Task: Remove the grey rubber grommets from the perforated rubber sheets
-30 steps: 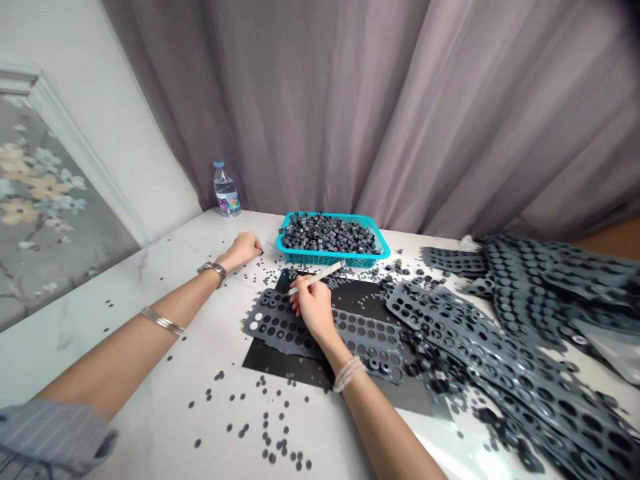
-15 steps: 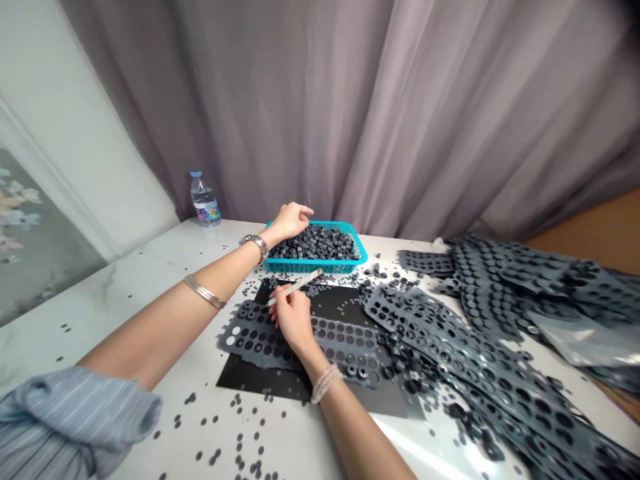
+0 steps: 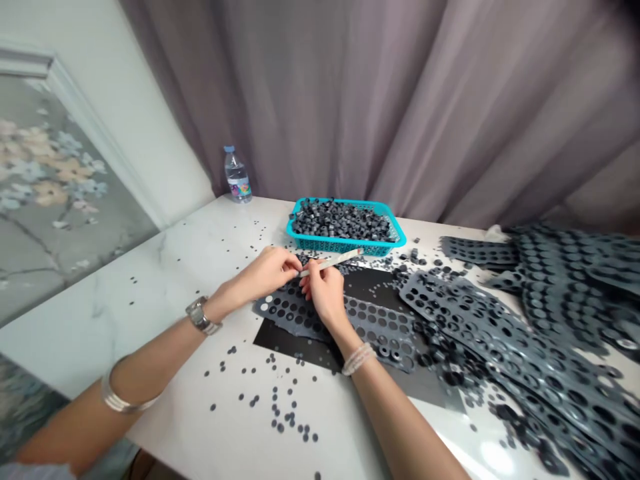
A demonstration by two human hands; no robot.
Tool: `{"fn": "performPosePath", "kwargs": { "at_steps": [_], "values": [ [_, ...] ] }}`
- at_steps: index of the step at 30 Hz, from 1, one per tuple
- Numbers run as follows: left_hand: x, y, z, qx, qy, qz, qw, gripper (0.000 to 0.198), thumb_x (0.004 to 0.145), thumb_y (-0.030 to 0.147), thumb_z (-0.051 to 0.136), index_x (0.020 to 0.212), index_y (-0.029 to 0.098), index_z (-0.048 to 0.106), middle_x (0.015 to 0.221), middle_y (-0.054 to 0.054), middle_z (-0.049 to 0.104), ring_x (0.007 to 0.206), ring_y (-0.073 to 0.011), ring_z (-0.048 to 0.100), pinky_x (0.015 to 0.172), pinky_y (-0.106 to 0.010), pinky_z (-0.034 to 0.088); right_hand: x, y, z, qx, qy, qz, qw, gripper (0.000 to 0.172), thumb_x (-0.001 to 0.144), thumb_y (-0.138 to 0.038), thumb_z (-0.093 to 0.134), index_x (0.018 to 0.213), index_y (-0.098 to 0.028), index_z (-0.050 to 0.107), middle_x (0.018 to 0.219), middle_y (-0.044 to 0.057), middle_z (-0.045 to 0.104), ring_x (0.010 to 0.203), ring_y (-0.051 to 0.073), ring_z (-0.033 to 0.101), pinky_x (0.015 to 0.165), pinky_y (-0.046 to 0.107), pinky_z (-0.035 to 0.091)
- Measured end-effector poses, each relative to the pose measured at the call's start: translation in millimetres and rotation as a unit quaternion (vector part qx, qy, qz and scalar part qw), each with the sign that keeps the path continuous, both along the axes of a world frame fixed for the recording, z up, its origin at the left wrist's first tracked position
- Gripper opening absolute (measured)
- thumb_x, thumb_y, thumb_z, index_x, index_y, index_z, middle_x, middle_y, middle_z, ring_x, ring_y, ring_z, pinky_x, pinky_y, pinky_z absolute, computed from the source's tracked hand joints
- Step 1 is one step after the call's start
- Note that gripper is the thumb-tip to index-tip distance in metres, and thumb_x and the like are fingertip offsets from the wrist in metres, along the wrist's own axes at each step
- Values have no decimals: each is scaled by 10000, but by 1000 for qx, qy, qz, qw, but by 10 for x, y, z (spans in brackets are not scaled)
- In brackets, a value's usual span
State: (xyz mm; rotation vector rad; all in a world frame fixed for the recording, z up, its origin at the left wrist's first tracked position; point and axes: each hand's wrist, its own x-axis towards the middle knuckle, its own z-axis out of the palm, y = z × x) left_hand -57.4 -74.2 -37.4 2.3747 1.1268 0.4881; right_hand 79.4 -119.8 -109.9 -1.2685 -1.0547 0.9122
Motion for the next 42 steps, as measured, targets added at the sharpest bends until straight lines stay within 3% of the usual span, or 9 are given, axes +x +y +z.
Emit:
{"fn": "performPosePath", "kwargs": {
  "at_steps": [5,10,23,28,32,34,36,39,42],
  "values": [
    [-244,-93,-366,42,34,17,998,237,781,175,565,944,173,736,925,-71,704,767,-169,622,728,-301,475,23,-73,42,23,-86,11,996,325,905,-482,458,787,-201,573,567,-1,609,473,147,577,480,233,433],
    [-317,-77,-515,50,10,-17,999,266,773,123,545,961,199,716,948,-59,664,793,-165,591,760,-312,465,43,-120,54,28,-176,59,982,349,938,-467,410,768,-207,569,569,-1,606,490,149,579,524,239,431],
    [-246,-183,-471,55,14,-8,998,166,798,161,530,859,183,682,832,-64,631,759,-179,560,722,-327,428,-16,-153,158,47,-314,64,946,322,969,-370,361,760,-214,551,587,0,597,536,148,583,584,240,387],
    [-188,-218,-444,62,17,8,998,228,823,114,460,698,167,644,714,-70,636,641,-161,541,651,-323,416,-103,-147,195,54,-381,41,922,279,962,-299,352,747,-222,511,584,3,552,537,169,575,566,262,320],
    [-236,-224,-292,-23,-91,90,991,159,793,120,538,729,150,680,687,-40,673,619,-146,587,647,-298,454,-117,-155,193,36,-368,26,929,284,956,-299,357,742,-217,525,555,9,553,517,176,576,570,264,334],
    [-322,-182,-206,-74,-206,169,961,100,789,157,592,786,140,691,696,-27,677,614,-131,594,647,-285,473,-105,-157,183,28,-342,24,939,291,951,-305,366,737,-212,540,551,15,576,529,176,592,591,260,366],
    [-416,-121,-147,-146,-342,216,903,72,777,187,658,813,135,692,739,-23,676,650,-111,593,695,-272,494,-88,-156,167,21,-308,24,951,304,948,-327,374,739,-206,559,559,19,599,533,171,602,598,256,392],
    [-487,-46,-140,-312,-474,207,797,40,746,131,711,780,134,689,794,-29,673,749,-95,602,833,-257,506,-65,-155,133,8,-241,25,970,338,939,-394,392,745,-197,586,563,21,618,516,163,602,575,251,421],
    [-451,-36,-189,-417,-500,207,731,85,796,66,642,751,128,679,802,-50,671,800,-99,620,904,-251,513,-43,-162,109,-8,-171,17,985,340,917,-428,426,743,-191,595,549,16,620,482,154,596,531,245,435]
  ]
}}
